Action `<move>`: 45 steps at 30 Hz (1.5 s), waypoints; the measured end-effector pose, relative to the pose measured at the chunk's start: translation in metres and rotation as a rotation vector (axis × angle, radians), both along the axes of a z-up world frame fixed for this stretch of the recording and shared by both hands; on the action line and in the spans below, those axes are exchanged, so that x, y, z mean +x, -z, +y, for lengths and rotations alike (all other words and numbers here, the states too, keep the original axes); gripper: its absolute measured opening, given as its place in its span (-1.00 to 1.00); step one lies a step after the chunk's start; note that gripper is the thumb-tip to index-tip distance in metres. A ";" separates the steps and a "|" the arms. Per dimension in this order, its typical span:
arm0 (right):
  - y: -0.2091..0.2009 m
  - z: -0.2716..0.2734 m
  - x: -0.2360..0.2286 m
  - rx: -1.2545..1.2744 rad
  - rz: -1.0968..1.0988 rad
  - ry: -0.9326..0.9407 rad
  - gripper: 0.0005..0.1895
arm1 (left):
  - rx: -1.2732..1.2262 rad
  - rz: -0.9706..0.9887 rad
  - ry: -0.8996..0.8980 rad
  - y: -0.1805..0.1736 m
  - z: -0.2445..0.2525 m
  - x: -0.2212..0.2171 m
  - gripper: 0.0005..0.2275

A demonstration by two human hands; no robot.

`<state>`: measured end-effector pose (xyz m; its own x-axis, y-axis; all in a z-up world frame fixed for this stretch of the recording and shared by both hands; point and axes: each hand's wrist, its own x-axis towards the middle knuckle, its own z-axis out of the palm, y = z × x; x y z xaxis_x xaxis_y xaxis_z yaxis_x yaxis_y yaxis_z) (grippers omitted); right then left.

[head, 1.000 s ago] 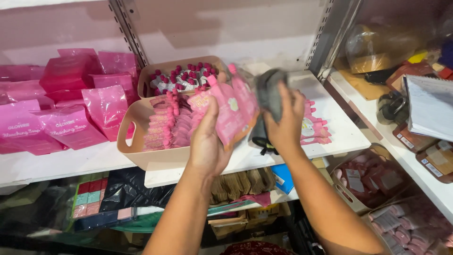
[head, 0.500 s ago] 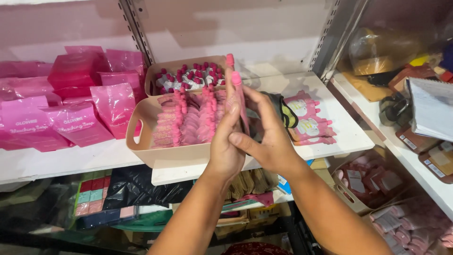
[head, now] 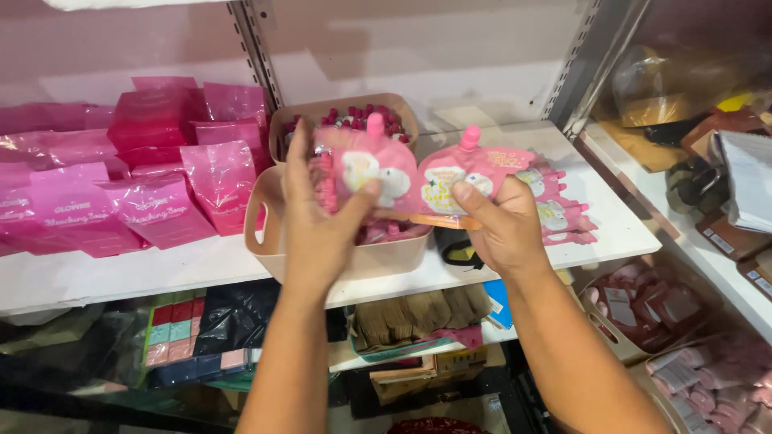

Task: Cleaning and organizing pouches of beauty products on a shelf.

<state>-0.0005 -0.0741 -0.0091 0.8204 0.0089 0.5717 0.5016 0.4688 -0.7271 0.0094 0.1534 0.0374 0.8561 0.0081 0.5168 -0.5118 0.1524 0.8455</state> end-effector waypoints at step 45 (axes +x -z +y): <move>0.000 0.027 0.016 -0.590 0.035 0.155 -0.55 | 0.709 0.129 -0.032 0.011 0.082 0.003 -0.78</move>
<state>0.0155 -0.0472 -0.0089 0.8559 0.1952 0.4790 0.5025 -0.0945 -0.8594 0.0123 0.2355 0.0260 0.9157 -0.2658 0.3015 -0.3961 -0.4692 0.7892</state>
